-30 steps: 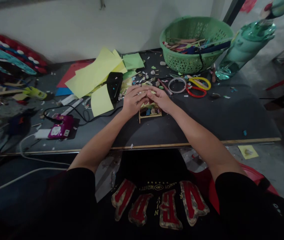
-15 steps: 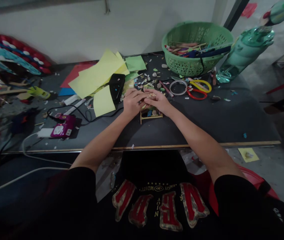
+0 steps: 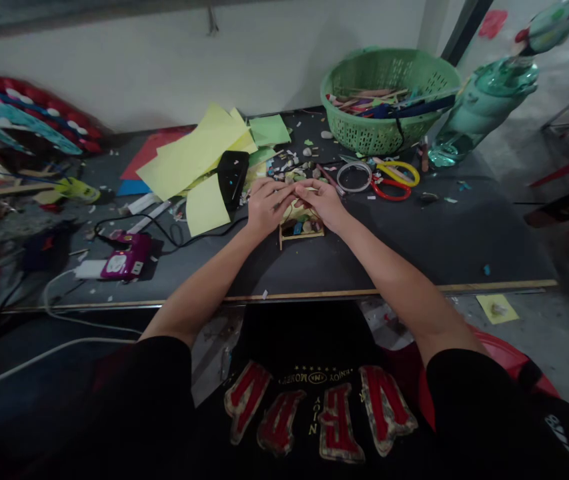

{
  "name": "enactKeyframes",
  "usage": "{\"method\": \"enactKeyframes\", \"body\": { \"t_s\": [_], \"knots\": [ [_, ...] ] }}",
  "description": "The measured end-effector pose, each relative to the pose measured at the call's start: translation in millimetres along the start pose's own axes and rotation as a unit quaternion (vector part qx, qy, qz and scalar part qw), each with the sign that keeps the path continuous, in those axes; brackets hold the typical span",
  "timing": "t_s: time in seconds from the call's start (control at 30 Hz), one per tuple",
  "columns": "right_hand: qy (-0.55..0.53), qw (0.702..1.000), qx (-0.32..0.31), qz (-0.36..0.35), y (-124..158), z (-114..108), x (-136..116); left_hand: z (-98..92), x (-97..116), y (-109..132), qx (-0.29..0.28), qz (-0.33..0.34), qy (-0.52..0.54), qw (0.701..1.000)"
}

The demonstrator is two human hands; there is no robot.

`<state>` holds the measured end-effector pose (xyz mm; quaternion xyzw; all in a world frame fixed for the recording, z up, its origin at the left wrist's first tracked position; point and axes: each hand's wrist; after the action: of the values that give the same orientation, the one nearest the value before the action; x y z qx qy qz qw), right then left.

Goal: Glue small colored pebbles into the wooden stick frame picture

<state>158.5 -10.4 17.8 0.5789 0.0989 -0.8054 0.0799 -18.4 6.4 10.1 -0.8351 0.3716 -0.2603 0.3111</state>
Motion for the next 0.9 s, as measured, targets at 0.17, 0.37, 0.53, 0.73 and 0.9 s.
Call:
{"method": "enactKeyframes", "body": {
  "t_s": [0.17,0.37,0.53,0.73,0.9],
  "knots": [
    [0.007,1.000,0.002,0.005,-0.1,-0.9,-1.3,-2.5,1.1,-2.3,0.004,-0.017,0.019,1.000],
    [0.030,0.999,-0.012,-0.003,-0.8,-4.5,0.9,-2.6,1.8,-3.7,-0.015,-0.015,0.062,0.998],
    [0.062,0.998,-0.023,-0.004,-1.5,-6.3,1.8,1.0,0.4,-2.7,-0.035,-0.008,0.081,0.996],
    [0.073,0.997,-0.034,0.004,-1.8,-6.8,2.1,4.2,-1.9,-1.4,-0.049,-0.015,0.066,0.997],
    [0.069,0.997,-0.035,0.007,-1.3,-5.1,0.8,3.3,-4.7,-1.9,-0.074,-0.014,0.064,0.995]
  ]
}}
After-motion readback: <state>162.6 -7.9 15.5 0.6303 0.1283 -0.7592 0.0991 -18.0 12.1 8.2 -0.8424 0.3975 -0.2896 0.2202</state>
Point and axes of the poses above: each hand's wrist, its own y-axis away from the middle knuckle, its own z-axis out of the palm, x = y × z, and after that the axes turned 5 degrees about -x, right-handed
